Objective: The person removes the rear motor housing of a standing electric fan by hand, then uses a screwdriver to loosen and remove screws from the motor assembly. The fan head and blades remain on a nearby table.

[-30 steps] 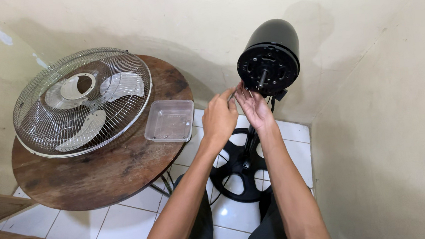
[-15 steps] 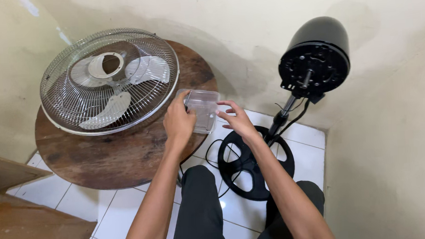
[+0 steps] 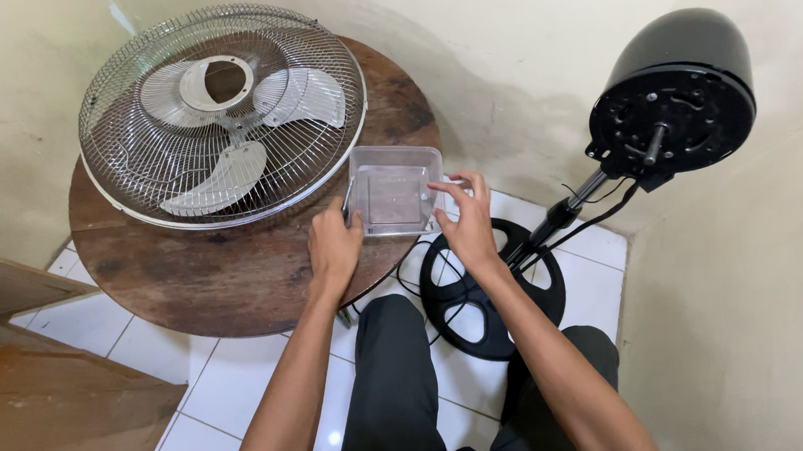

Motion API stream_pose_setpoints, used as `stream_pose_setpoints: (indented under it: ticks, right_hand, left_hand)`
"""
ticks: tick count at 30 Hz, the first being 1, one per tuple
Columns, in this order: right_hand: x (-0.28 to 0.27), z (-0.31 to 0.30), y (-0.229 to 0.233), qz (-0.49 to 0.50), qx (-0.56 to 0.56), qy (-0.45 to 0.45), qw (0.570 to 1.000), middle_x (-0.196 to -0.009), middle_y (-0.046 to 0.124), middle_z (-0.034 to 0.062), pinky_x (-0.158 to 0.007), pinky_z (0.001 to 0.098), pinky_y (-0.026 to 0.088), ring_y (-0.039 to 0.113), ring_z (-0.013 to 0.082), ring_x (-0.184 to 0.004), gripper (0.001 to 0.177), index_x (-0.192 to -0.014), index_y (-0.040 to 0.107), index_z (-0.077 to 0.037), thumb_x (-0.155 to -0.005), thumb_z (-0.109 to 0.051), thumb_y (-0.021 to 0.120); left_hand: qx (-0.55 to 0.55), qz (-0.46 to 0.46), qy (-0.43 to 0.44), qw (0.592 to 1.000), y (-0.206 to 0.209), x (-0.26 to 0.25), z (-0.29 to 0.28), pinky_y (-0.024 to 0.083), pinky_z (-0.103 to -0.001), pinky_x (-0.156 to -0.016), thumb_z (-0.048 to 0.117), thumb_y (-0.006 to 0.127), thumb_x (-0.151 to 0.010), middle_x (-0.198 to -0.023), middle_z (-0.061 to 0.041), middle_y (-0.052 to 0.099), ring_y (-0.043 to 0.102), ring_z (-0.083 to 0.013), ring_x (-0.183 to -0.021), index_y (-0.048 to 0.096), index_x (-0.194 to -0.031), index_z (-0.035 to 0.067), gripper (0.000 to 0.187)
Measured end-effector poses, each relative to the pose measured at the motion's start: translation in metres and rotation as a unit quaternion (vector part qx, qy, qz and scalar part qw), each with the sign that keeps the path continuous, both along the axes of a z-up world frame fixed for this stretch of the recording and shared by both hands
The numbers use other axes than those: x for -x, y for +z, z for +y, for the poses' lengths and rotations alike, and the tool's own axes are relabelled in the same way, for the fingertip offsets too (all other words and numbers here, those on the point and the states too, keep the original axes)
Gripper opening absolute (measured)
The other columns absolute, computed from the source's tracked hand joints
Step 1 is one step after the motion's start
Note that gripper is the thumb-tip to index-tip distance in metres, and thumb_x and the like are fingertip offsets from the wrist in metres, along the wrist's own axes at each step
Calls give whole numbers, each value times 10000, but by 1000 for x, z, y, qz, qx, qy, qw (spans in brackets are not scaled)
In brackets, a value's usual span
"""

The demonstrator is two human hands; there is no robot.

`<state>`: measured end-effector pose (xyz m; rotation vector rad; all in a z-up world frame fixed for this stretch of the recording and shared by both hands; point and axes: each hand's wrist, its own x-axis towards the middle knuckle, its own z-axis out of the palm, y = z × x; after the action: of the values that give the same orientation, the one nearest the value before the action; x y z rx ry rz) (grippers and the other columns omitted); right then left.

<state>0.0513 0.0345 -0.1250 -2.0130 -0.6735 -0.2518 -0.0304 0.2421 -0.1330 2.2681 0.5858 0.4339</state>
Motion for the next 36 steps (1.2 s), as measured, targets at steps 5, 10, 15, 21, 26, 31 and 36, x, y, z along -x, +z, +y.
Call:
stream_pose_setpoints:
  ticks: [5, 10, 15, 21, 26, 31, 36]
  right_hand:
    - [-1, 14, 21, -77, 129, 148, 978, -1039, 730, 108, -914, 430, 539, 651, 322, -1036, 244, -1070, 777, -59, -828, -82, 802]
    - [-15, 37, 11, 40, 166, 242, 955, -944, 757, 165, -803, 383, 576, 728, 313, -874, 229, -1004, 784, -17, -778, -53, 775]
    - [-24, 51, -1, 48, 221, 244, 943, -847, 754, 177, -722, 389, 582, 744, 317, -757, 161, -933, 804, -30, -780, -75, 781]
    - [-36, 64, -11, -34, 306, 259, 916, -823, 739, 196, -736, 429, 583, 736, 352, -786, 128, -860, 782, -13, -748, -53, 733]
    - [-40, 74, -9, -97, 409, 272, 866, -822, 724, 193, -738, 471, 579, 721, 383, -785, 105, -801, 749, -5, -785, -100, 709]
    - [-46, 72, 6, -16, 405, 307, 861, -883, 756, 175, -765, 466, 574, 726, 361, -829, 161, -906, 791, -82, -802, -112, 670]
    - [-49, 68, 6, 34, 414, 306, 857, -926, 744, 207, -808, 480, 555, 709, 386, -882, 182, -1012, 779, -71, -913, -160, 655]
  left_hand:
    - [-3, -65, 3, 998, -9, 7, -6, 518, -563, -782, 182, 648, -960, -964, -289, 695, 658, -506, -918, 617, -1025, -29, 223]
    - [-6, -81, -6, 997, -9, 9, -7, 520, -560, -764, 174, 631, -977, -975, -276, 690, 653, -502, -915, 589, -1009, -21, 202]
    - [-21, -99, 1, 995, -15, 8, -6, 520, -562, -757, 169, 630, -967, -986, -270, 692, 646, -507, -918, 597, -1031, -12, 195]
    - [-9, -71, 20, 997, -19, 4, -7, 526, -567, -758, 175, 619, -968, -959, -280, 694, 661, -503, -891, 599, -1001, -22, 200]
    - [-13, -48, 27, 998, -15, 0, -6, 528, -574, -753, 167, 625, -943, -950, -289, 695, 669, -498, -878, 615, -1009, -25, 203]
    - [-25, -19, 37, 999, -11, -3, -5, 536, -576, -768, 174, 640, -928, -954, -285, 707, 676, -495, -886, 631, -998, -18, 204]
    - [-12, 5, 57, 998, -10, -8, -10, 534, -591, -762, 148, 637, -911, -904, -301, 702, 682, -500, -860, 623, -1038, -24, 214]
